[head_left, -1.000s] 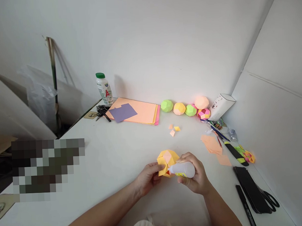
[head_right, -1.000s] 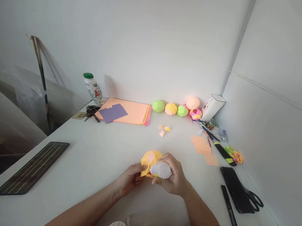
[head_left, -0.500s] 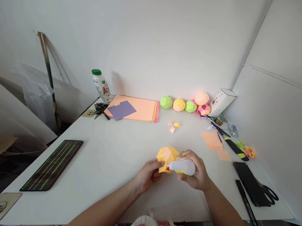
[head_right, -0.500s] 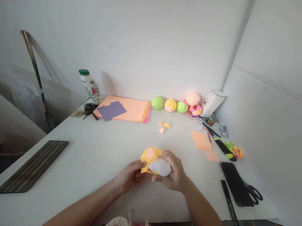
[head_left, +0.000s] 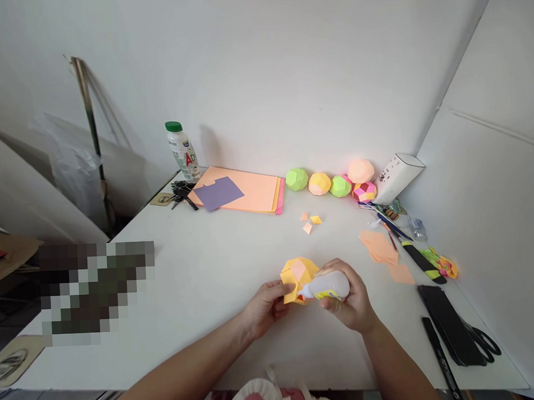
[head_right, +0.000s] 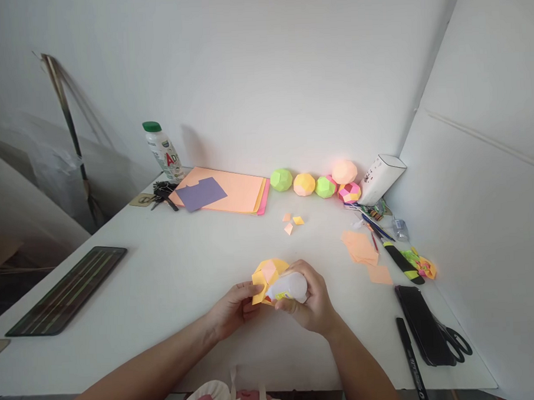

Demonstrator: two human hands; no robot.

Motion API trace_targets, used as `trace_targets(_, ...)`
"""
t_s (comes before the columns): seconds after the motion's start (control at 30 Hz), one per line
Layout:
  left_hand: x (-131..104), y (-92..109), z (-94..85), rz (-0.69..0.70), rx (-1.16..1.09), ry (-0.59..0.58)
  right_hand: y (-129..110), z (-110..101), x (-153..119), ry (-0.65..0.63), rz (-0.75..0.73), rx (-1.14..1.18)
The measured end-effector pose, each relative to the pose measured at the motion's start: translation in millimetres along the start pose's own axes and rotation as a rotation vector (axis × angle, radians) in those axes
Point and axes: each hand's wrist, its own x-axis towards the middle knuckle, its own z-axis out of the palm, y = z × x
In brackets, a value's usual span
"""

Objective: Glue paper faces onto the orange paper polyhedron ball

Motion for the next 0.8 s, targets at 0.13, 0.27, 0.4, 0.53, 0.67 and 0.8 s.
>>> trace_targets(0.13,0.6,0.0,0.1,-0.006,0.008,-0.013,4.4,-2.7,1.5,0.069,0.118,0.112)
trace_targets(0.27,0.5,0.5,-0.3,-0.008,0.01,-0.009,9.6,-4.1,1.2,0.108,0.21,0.206)
trace_targets(0.4,0.6,1.4,-0.6,-0.008,0.015,-0.003,13.3,-3.4,1.4,0.086,0.322,0.296)
trace_targets(0.53,0.8,2.0,-0.6,-0.006,0.017,0.0,17.3,-0.3,1.9,0.072,0.397,0.403)
trace_targets(0.67,1.3,1.7,-1.0,-0.003,0.02,0.006,21.6,-0.1,4.7,0.085,0.481,0.611)
trace_targets(0.8,2.5,1.3,-2.3,0.006,0.026,0.017,27.7,-21.7,10.5,0.234,0.481,0.745)
